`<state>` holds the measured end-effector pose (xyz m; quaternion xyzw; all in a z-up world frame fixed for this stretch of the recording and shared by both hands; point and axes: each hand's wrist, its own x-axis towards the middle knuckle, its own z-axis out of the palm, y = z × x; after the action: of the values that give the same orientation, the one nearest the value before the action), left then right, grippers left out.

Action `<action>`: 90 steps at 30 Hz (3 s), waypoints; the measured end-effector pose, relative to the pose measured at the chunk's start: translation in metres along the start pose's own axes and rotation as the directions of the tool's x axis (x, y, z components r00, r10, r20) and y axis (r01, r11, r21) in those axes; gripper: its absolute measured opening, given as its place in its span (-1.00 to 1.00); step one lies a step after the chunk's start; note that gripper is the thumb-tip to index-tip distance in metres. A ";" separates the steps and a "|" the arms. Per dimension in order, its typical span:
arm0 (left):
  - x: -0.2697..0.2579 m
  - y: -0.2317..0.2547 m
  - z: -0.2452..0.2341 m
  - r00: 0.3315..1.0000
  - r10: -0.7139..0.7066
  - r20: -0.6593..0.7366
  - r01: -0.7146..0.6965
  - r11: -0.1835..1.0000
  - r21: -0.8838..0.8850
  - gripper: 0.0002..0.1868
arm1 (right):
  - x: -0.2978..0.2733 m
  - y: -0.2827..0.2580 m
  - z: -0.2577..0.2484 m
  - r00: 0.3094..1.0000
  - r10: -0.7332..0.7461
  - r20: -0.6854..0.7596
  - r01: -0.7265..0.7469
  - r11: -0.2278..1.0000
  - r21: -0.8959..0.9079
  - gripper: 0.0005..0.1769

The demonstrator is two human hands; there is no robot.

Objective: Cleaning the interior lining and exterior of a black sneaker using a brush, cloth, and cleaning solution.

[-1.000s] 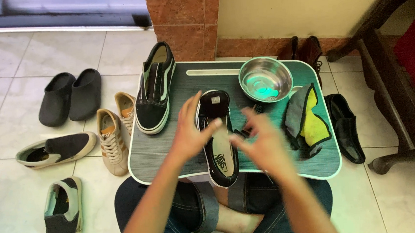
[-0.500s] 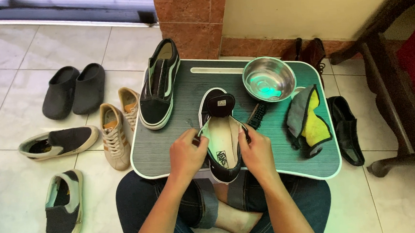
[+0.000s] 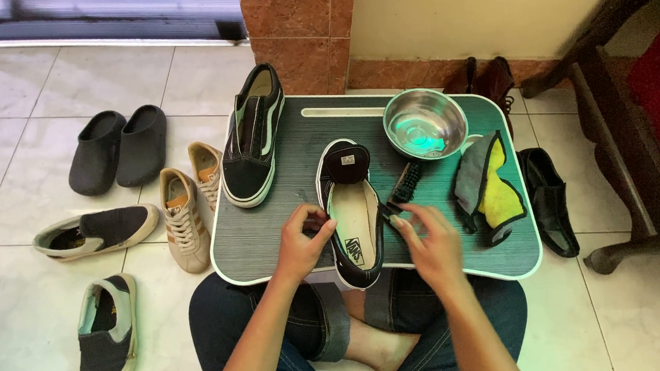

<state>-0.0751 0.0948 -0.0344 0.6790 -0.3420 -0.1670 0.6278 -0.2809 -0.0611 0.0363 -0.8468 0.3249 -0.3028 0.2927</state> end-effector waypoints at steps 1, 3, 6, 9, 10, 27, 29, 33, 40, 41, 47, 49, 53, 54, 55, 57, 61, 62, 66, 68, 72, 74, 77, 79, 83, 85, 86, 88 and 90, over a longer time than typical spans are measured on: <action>-0.002 0.000 -0.002 1.000 0.002 0.004 -0.002 1.000 -0.001 -0.67 | -0.008 0.007 -0.002 1.000 0.002 -0.004 -0.002 1.000 -0.002 -0.71; -0.006 -0.001 -0.003 0.999 -0.020 0.027 0.022 0.997 -0.074 -0.61 | -0.024 0.021 -0.010 0.999 -0.037 0.002 0.037 0.970 -0.240 -0.60; -0.003 -0.013 -0.002 0.999 -0.031 0.035 0.034 0.995 -0.099 -0.67 | -0.040 0.030 -0.004 0.995 -0.024 0.099 0.055 0.943 -0.328 -0.60; -0.006 -0.014 -0.004 0.999 -0.006 0.046 0.010 0.996 -0.089 -0.70 | -0.051 0.042 0.002 0.995 -0.012 0.100 0.048 0.928 -0.369 -0.85; -0.007 -0.001 -0.006 0.999 -0.006 0.051 0.011 0.996 -0.091 -0.70 | -0.052 0.034 0.001 0.995 -0.007 0.097 0.043 0.927 -0.372 -0.85; -0.007 0.009 -0.013 0.995 0.022 0.096 -0.017 0.998 -0.055 -0.64 | 0.146 0.104 -0.034 0.999 0.033 0.021 -0.020 0.902 -0.432 -0.74; -0.004 0.007 -0.012 0.995 0.032 0.095 -0.027 0.998 -0.054 -0.65 | 0.156 0.101 -0.029 0.995 0.063 0.077 -0.023 0.900 -0.436 -0.72; -0.007 0.003 -0.010 0.995 0.047 0.090 -0.041 0.997 -0.061 -0.68 | 0.160 0.103 -0.017 0.984 0.057 0.170 0.032 0.877 -0.480 -0.70; -0.007 -0.004 -0.010 0.995 0.070 0.070 -0.068 0.997 -0.027 -0.68 | 0.172 0.113 -0.005 0.985 0.125 0.120 -0.047 0.861 -0.507 -0.86; -0.006 -0.002 -0.011 0.995 0.070 0.076 -0.069 0.997 -0.022 -0.69 | 0.171 0.107 -0.007 0.983 0.126 0.131 -0.046 0.868 -0.494 -0.86; -0.008 -0.001 -0.011 0.995 0.060 0.086 -0.058 0.998 -0.020 -0.71 | 0.166 0.096 -0.008 0.979 0.145 0.145 -0.054 0.866 -0.498 -0.85; -0.006 -0.003 -0.010 0.995 0.066 0.080 -0.066 0.998 -0.008 -0.71 | 0.166 0.091 -0.012 0.980 0.136 0.143 -0.050 0.870 -0.490 -0.85; -0.006 -0.004 -0.011 0.993 0.077 0.084 -0.074 0.997 -0.031 -0.72 | 0.156 0.072 -0.024 0.984 0.145 0.099 -0.085 0.885 -0.457 -0.83; -0.007 -0.003 -0.010 0.993 0.082 0.085 -0.079 0.996 -0.045 -0.74 | 0.152 0.070 -0.027 0.983 0.155 0.094 -0.098 0.891 -0.444 -0.82; -0.007 0.001 -0.011 0.993 0.081 0.082 -0.077 0.996 -0.046 -0.74 | 0.152 0.073 -0.026 0.983 0.154 0.096 -0.095 0.890 -0.446 -0.82; -0.007 0.009 -0.012 0.993 0.103 0.055 -0.099 0.993 -0.071 -0.66 | 0.151 0.080 -0.024 0.977 0.183 0.108 -0.107 0.864 -0.492 -0.84; -0.014 0.008 -0.010 0.987 0.153 -0.057 -0.158 0.981 -0.114 -0.65 | 0.153 0.094 -0.019 0.972 0.200 0.121 -0.111 0.850 -0.515 -0.85; -0.017 0.024 -0.008 0.981 0.168 -0.095 -0.182 0.967 -0.177 -0.62 | 0.155 0.095 -0.018 0.970 0.210 0.123 -0.120 0.853 -0.508 -0.85; -0.045 0.144 0.002 0.953 0.302 0.033 -0.209 0.730 -0.651 -0.79 | 0.152 0.086 -0.019 0.991 0.114 0.065 -0.067 0.866 -0.496 -0.83; -0.061 0.215 0.004 0.913 0.400 0.083 -0.199 0.612 -0.765 -0.73 | 0.152 0.093 -0.018 0.992 0.104 0.067 -0.056 0.862 -0.504 -0.82; -0.067 0.254 -0.006 0.843 0.514 0.159 -0.150 0.508 -0.848 -0.64 | 0.161 0.097 -0.019 0.984 0.143 0.103 -0.070 0.853 -0.517 -0.83; -0.069 0.255 -0.013 0.828 0.519 0.210 -0.125 0.538 -0.834 -0.62 | 0.163 0.099 -0.019 0.970 0.197 0.140 -0.095 0.846 -0.525 -0.83; -0.071 0.258 -0.022 0.803 0.519 0.292 -0.082 0.582 -0.809 -0.59 | 0.160 0.101 -0.016 0.960 0.227 0.164 -0.107 0.838 -0.536 -0.84; -0.068 0.261 -0.026 0.775 0.531 0.343 -0.060 0.603 -0.796 -0.56 | 0.160 0.100 -0.017 0.963 0.222 0.155 -0.104 0.832 -0.545 -0.84; -0.061 0.269 -0.031 0.702 0.552 0.451 -0.014 0.643 -0.766 -0.50 | 0.162 0.102 -0.017 0.969 0.209 0.131 -0.109 0.841 -0.530 -0.84; -0.057 0.272 -0.032 0.658 0.559 0.504 0.014 0.660 -0.751 -0.47 | 0.160 0.100 -0.017 0.971 0.208 0.117 -0.118 0.844 -0.523 -0.83; -0.054 0.275 -0.032 0.632 0.567 0.529 0.021 0.669 -0.743 -0.45 | 0.160 0.095 -0.018 0.973 0.204 0.104 -0.124 0.851 -0.510 -0.84; -0.045 0.259 -0.027 0.602 0.576 0.553 0.027 0.678 -0.735 -0.43 | 0.158 0.093 -0.020 0.976 0.199 0.086 -0.131 0.858 -0.496 -0.84; -0.030 0.221 -0.018 0.927 0.324 0.191 -0.206 0.862 -0.462 -0.62 | 0.158 0.101 -0.019 0.989 0.139 0.056 -0.097 0.876 -0.472 -0.87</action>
<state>-0.1412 0.1334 0.1759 0.4399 -0.4668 -0.2383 0.7292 -0.2359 -0.2441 0.0297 -0.8834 0.4261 -0.1596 0.1119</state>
